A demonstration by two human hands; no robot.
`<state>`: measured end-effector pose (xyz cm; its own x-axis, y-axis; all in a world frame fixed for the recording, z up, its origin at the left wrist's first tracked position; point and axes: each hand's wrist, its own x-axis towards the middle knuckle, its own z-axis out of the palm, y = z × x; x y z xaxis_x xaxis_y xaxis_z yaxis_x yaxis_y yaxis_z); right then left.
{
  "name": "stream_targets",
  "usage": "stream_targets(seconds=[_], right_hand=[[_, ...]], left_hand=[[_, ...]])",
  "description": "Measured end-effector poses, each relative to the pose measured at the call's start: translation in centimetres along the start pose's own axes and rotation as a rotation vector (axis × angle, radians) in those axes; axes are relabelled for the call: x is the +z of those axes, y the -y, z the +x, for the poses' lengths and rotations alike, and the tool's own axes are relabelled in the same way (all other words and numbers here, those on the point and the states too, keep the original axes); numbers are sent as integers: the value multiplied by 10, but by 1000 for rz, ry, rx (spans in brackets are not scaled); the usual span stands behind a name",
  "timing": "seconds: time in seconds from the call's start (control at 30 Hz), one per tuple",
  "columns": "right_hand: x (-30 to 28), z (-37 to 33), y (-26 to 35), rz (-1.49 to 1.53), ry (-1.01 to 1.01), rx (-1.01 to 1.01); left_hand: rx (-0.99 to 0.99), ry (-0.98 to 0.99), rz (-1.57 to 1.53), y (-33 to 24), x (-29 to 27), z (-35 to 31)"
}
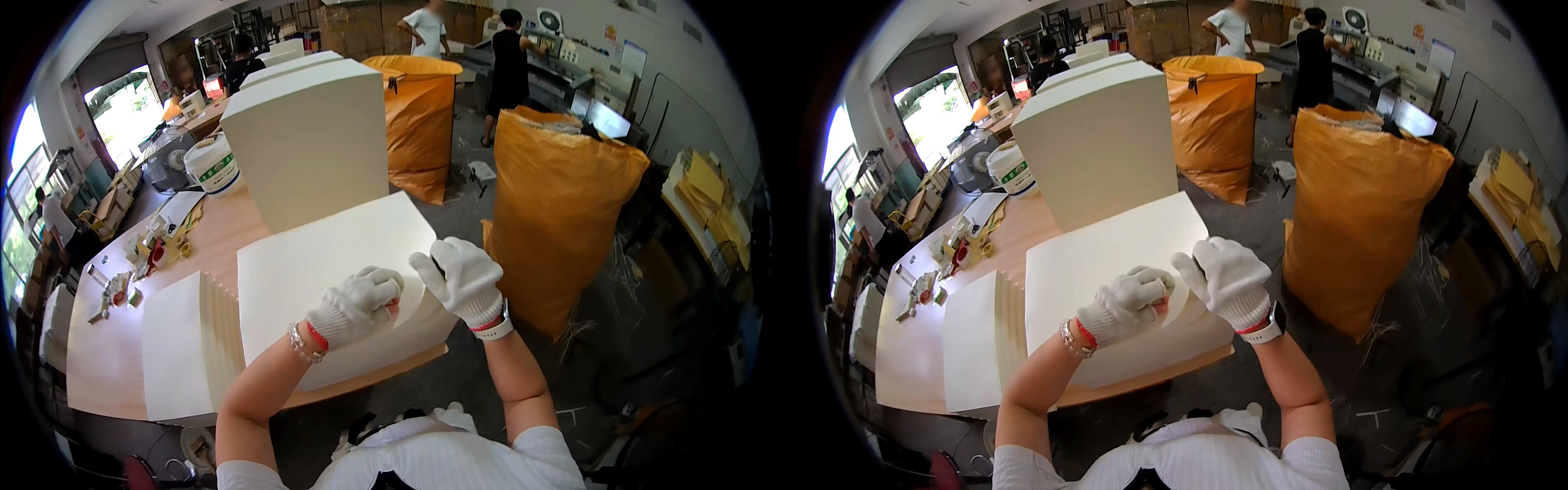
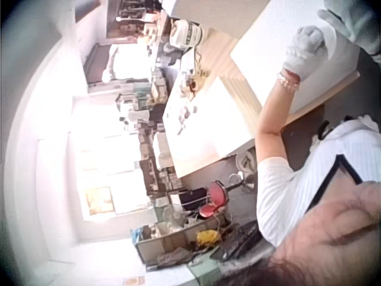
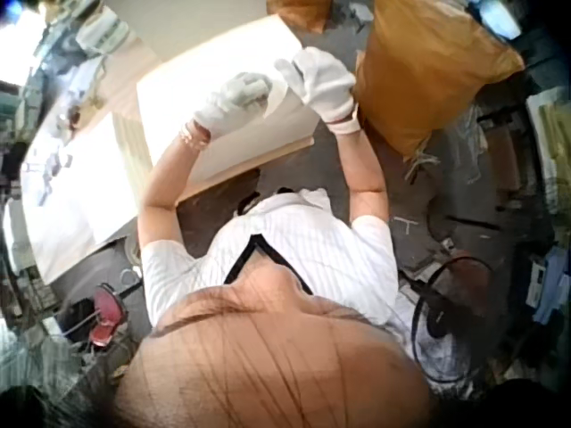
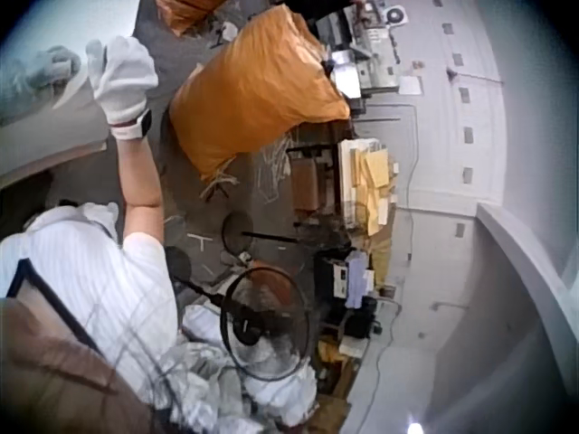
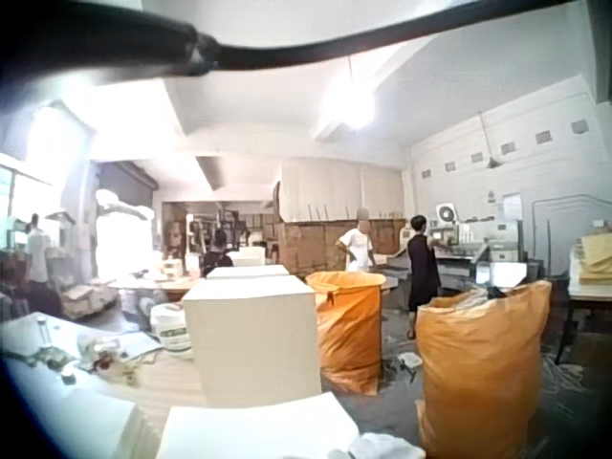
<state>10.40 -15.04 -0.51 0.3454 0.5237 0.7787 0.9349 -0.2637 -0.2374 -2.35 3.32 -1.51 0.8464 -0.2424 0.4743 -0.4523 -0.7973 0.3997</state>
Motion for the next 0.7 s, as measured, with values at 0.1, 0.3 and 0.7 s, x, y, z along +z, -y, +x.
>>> stream_targets(seconds=[0.1,0.3,0.7], right_hand=[[-6,4,9,7,-10,-44],[6,0,-8,-36,-77,-105],[9,-14,-12,-203,-133,-147]], left_hand=[[-19,24,18,-4,-6,3],[-151,55,-116,-7,-12,4],[-258,78,-231,-16,-16,-1]])
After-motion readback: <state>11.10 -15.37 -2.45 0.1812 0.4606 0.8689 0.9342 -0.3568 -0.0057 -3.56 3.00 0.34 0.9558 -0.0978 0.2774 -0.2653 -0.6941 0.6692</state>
